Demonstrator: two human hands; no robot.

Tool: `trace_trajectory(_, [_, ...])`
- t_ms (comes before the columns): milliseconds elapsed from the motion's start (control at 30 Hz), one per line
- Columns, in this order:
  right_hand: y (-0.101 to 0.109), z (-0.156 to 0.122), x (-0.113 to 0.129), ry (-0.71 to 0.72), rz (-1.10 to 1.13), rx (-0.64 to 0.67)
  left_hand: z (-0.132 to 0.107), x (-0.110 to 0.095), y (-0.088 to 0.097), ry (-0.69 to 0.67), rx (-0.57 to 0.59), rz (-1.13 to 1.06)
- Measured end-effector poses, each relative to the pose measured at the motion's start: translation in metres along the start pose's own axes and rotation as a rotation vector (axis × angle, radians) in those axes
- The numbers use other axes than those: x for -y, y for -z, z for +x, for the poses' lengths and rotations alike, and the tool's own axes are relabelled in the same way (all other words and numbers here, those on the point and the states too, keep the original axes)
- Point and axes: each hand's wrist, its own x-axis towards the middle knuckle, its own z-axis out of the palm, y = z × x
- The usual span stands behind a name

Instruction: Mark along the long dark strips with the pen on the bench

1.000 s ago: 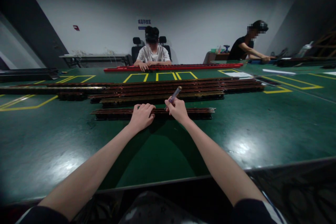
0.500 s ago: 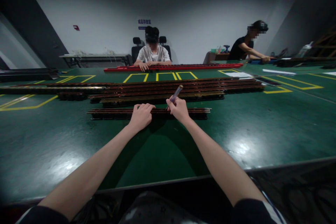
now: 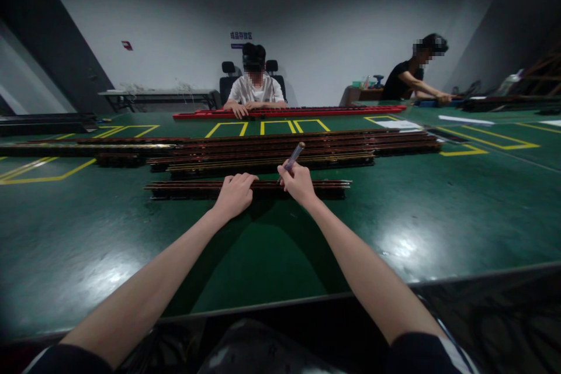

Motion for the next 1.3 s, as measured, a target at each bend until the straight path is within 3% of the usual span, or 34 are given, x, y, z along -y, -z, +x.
trace_trajectory(1300, [-0.0019,-0.0004,0.0010,0.008,0.030,0.005,0.0023,-0.0011,-0.0006,0.008,0.034,0.114])
